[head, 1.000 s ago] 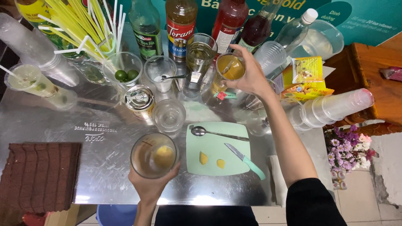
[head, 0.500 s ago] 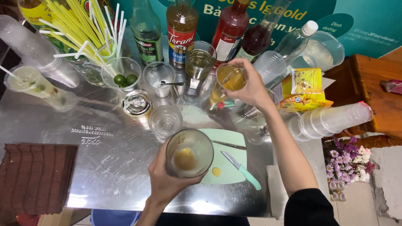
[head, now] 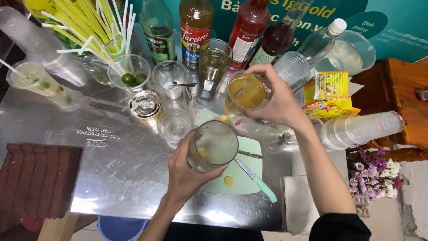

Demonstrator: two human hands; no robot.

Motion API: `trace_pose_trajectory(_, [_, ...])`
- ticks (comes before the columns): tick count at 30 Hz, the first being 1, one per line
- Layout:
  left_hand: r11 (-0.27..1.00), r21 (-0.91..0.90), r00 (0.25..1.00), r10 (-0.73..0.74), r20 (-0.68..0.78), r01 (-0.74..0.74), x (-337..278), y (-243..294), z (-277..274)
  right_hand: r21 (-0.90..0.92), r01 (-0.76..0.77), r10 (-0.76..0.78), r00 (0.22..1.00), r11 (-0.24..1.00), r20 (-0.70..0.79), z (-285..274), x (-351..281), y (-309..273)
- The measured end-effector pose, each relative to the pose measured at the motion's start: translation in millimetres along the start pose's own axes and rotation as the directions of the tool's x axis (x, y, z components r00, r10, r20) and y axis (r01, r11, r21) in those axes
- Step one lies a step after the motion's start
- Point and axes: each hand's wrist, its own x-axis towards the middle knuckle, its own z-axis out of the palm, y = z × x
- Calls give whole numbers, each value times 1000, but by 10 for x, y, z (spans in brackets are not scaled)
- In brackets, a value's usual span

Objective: The person slices a piece of ginger on a cutting board using a knife. They then place the ginger slices into a glass, add a powdered substance from a sachet, and pour in a liquid. The person stirs the mixture with a spoon and adds ice cubes to the glass.

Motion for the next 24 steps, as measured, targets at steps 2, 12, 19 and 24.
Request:
trace_pose_trajectory(2, [999, 0, 999, -36, 1, 36, 22, 40, 15, -4, 28, -28, 999, 1000, 26, -16, -45, -81])
trace_pose_trajectory(12, [982, -46, 983, -182, 37, 183, 16, 131, 13, -110, 79, -73, 995, 991, 61, -32, -237, -438])
trace_pose_trajectory(19, [987, -39, 987, -158, 19, 158, -31, 118, 14, -196, 59, -34, 991, 979, 128, -20, -329, -630])
trace_pose_trajectory(24, [998, 6, 998, -57, -5, 57, -97, 15, 63, -338, 59, 48, 952, 939, 301, -46, -405, -637])
